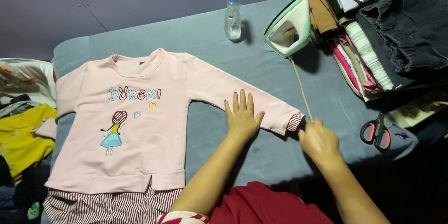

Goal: Ironing and folding a pink sweatshirt on a bed surface.

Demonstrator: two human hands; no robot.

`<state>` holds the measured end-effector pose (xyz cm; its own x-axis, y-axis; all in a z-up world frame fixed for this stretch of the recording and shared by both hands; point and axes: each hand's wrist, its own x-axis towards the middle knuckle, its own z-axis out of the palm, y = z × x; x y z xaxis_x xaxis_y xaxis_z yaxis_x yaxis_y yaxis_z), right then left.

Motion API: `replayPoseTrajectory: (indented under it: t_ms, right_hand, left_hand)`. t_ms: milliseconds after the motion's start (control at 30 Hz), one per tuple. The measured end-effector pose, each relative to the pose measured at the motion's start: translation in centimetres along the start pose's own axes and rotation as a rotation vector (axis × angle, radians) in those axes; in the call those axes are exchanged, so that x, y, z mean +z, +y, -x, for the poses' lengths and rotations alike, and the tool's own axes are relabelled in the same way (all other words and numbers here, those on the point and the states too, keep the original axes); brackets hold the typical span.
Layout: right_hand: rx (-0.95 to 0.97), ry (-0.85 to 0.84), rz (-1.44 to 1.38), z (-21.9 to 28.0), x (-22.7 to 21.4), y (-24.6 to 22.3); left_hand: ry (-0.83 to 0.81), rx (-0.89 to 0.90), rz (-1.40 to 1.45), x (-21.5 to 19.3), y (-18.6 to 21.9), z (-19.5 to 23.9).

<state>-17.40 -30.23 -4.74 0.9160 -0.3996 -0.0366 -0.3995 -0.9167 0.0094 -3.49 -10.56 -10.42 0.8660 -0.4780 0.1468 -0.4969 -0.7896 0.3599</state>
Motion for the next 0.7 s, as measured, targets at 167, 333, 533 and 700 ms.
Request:
replayPoseTrajectory:
  t_ms: [167, 333, 533, 700]
  right_hand:
    - [0.018, -0.009, -0.113, 0.4, -0.5, 1.9]
    - [-0.312, 0.189, -0.797, 1.4, -3.7, -3.0]
    - [-0.363, 0.469, -0.81, 0.9, 2.3, -2.9]
    - [-0.148, 0.235, -1.207, 0.4, 5.4, -1.9]
  left_hand:
    - [-0.003, -0.004, -0.005, 0.1, 0.0, -0.1]
    - [-0.017, -0.022, -0.018, -1.1, 1.0, -0.4]
    - [0.046, 0.312, 0.266, 1.2, 2.8, -0.9]
    - [0.096, 0.342, 0.258, 2.4, 2.4, -1.0]
